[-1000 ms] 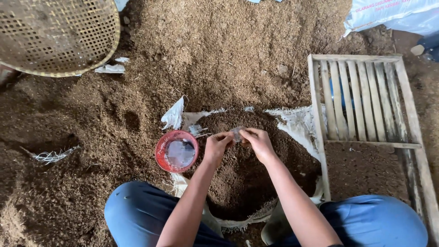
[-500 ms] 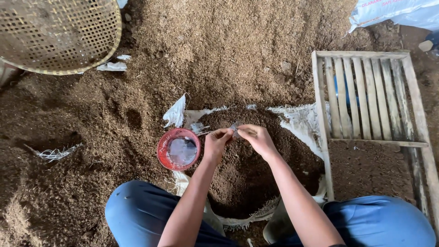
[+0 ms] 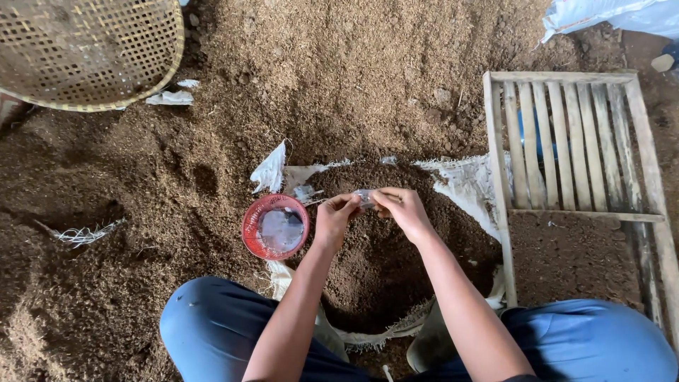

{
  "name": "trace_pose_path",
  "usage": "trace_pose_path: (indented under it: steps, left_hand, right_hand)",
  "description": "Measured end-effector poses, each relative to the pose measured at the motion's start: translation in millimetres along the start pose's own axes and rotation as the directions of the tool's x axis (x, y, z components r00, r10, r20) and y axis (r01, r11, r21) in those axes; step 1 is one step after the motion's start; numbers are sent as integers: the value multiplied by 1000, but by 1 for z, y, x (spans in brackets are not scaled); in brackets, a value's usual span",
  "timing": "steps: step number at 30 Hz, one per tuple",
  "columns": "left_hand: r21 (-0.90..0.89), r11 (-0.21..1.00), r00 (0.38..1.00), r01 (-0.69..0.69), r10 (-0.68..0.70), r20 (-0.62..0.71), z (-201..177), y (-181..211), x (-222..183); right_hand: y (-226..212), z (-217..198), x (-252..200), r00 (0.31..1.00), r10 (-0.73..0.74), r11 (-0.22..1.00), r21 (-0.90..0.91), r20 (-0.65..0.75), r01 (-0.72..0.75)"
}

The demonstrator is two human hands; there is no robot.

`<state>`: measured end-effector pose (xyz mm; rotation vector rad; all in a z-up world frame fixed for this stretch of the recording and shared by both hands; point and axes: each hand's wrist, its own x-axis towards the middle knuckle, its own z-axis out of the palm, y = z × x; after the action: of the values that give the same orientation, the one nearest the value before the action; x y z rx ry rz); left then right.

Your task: Filling small plastic bags with soil or growing medium by hand from a large pile on the floor.

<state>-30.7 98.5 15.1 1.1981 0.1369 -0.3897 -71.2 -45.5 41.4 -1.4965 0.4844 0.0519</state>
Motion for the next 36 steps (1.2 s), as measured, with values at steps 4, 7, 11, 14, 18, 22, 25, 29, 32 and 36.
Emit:
trace_pose_path:
  steps: [4,7,11,14,18,22,25,29,32,36]
  left_hand:
    - [16,1000,1000,-1,1,5,-2,-3,0]
    - [51,999,1000,-10,10,7,-3,-3,-1]
    - [58,998,999,-32,31,16,-2,3,-2]
    - [73,996,999,-44,42,20,-3,2,0]
    - [99,994,999,-45,43,23,-2,1,0]
    - [117,991,998,-66,64,27,-6,-4,3]
    - [124,990,998,-64,63,13,-5,-3,2]
    - [123,991,998,-59,56,27,-5,-5,2]
    - [147,988,998,-41,34,51,-2,2,-4]
    - [283,959,992,-31,-4,124,-1,4,-9]
  right_hand:
    - [-13,-3,-6,999,-34,998,-60,-3,34]
    - [-5,-8,-2,1000,-18,995,-102,-8,17]
    - [5,-11,5,1000,-10,997,-72,-30,8]
    - [9,-12,8,999,2,999,-40,-51,-4]
    - [9,-10,8,997,23,1000,8,-79,-23]
    - [10,-9,9,996,25,999,25,-86,-23]
    - [17,-11,13,996,16,1000,11,-90,-15]
    - [21,-11,16,994,7,1000,-5,-105,-7]
    - [19,-11,14,993,-3,1000,-9,-114,2]
    - [-7,-9,-3,997,-34,992,-120,-73,26]
